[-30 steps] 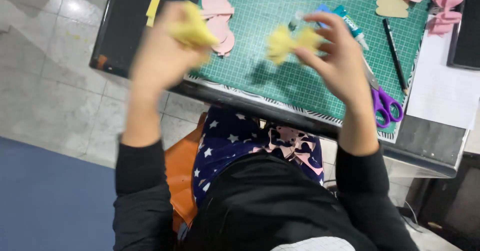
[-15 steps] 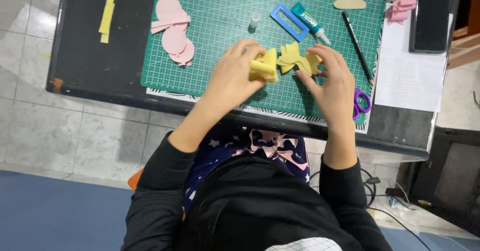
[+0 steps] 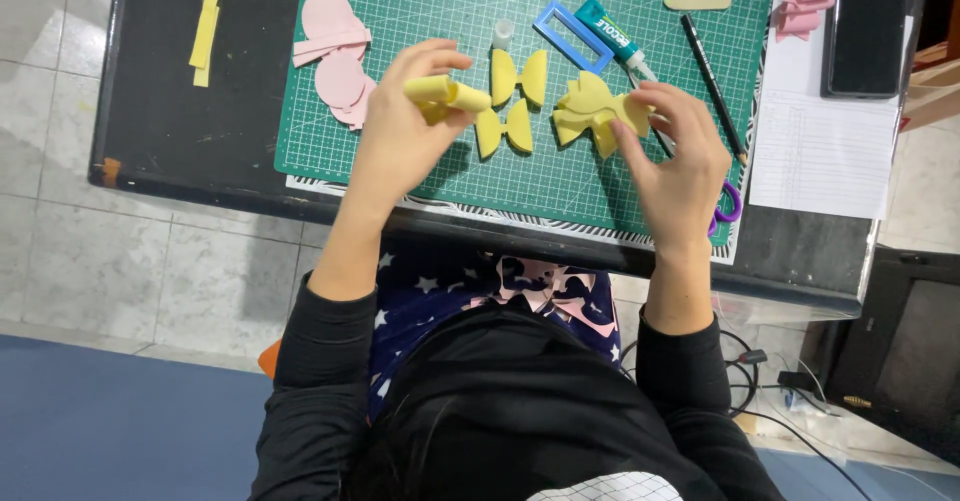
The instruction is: Gluing pre-cut foam pieces to create decorative bows.
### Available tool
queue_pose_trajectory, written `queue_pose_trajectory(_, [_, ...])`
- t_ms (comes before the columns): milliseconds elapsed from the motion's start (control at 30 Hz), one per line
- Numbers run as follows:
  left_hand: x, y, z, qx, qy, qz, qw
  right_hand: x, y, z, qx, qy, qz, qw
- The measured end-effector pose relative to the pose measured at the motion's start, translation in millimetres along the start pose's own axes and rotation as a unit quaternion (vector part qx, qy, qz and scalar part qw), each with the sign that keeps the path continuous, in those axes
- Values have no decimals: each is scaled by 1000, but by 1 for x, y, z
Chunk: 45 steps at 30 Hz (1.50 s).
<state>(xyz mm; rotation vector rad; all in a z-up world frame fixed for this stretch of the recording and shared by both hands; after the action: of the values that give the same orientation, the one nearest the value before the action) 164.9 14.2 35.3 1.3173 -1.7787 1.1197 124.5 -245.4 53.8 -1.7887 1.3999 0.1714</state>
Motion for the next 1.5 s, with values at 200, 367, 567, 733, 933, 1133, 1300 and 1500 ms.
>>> queue_pose_trajectory(200, [-10, -2, -13, 21, -103, -2, 994, 6, 5, -6, 5, -182, 50, 982])
queue_pose_trajectory(367, [-25, -5, -5, 29, -154, -5, 988, 21, 11, -3, -2, -224, 122, 967])
queue_pose_trajectory(567, [3, 15, -14, 99, -315, 24, 944, 20, 5, 0, -32, -174, 140, 974])
queue_pose_trajectory(733, [-17, 31, -49, 174, -325, -17, 930, 23, 6, 5, -47, -73, 50, 995])
queue_pose_trajectory(933, [-102, 31, -149, 297, -461, -66, 834, 8, 4, 2, -52, 70, 21, 996])
queue_pose_trajectory(1133, [-165, 21, -181, 236, -458, -65, 855, 5, 7, 1, -32, 146, -16, 989])
queue_pose_trajectory(1300, [-183, 5, -189, 178, -503, -78, 842, 3, 7, 2, -16, 149, -26, 988])
queue_pose_trajectory(1500, [-164, 4, -183, 202, -475, -49, 855, 6, 9, 0, -8, 171, -31, 985])
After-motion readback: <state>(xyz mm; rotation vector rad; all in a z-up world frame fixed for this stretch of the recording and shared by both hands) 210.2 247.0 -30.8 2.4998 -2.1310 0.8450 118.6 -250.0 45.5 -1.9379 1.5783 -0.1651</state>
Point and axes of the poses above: each hand's wrist, its own y-axis away from the middle knuckle, its own z-axis out of the palm, x = y × z, the point moved 2 cm from there along -y, towards the middle knuckle, and after that the axes turned 1 degree about x, right-handed, at the moved point
